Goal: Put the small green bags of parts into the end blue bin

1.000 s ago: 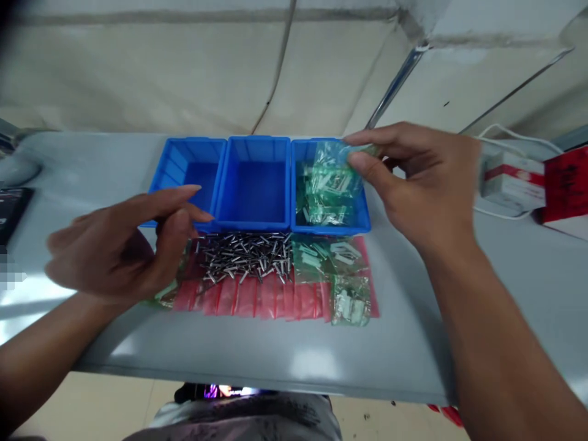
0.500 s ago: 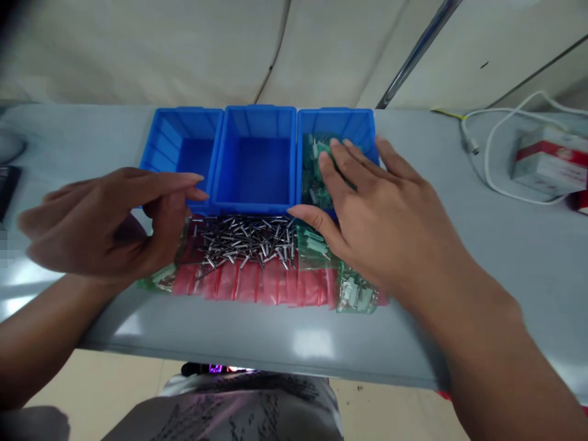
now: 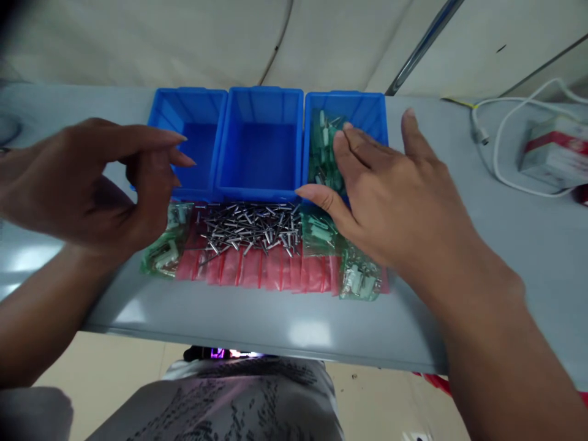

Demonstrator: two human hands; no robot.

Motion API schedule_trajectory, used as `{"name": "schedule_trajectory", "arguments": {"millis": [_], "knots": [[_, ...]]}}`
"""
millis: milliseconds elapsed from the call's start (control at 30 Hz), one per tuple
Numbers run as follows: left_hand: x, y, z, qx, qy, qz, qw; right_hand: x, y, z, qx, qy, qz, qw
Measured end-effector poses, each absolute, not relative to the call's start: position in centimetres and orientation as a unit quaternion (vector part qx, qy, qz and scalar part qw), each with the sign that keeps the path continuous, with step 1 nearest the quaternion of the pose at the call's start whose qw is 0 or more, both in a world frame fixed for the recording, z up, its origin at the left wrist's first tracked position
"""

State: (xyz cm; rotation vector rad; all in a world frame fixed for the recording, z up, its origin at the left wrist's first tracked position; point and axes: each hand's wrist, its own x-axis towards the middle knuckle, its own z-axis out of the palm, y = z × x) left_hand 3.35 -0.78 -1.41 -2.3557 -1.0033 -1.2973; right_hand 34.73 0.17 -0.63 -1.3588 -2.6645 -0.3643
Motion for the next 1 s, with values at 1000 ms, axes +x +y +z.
{"name": "schedule_trajectory", "arguments": {"millis": [1000], "knots": [[3.2,-0.4,-1.1,-0.787,-0.420,-0.445,0.074,31.4,-2.1,-0.7,-0.227,-0.926,-0.120,0.278]]}}
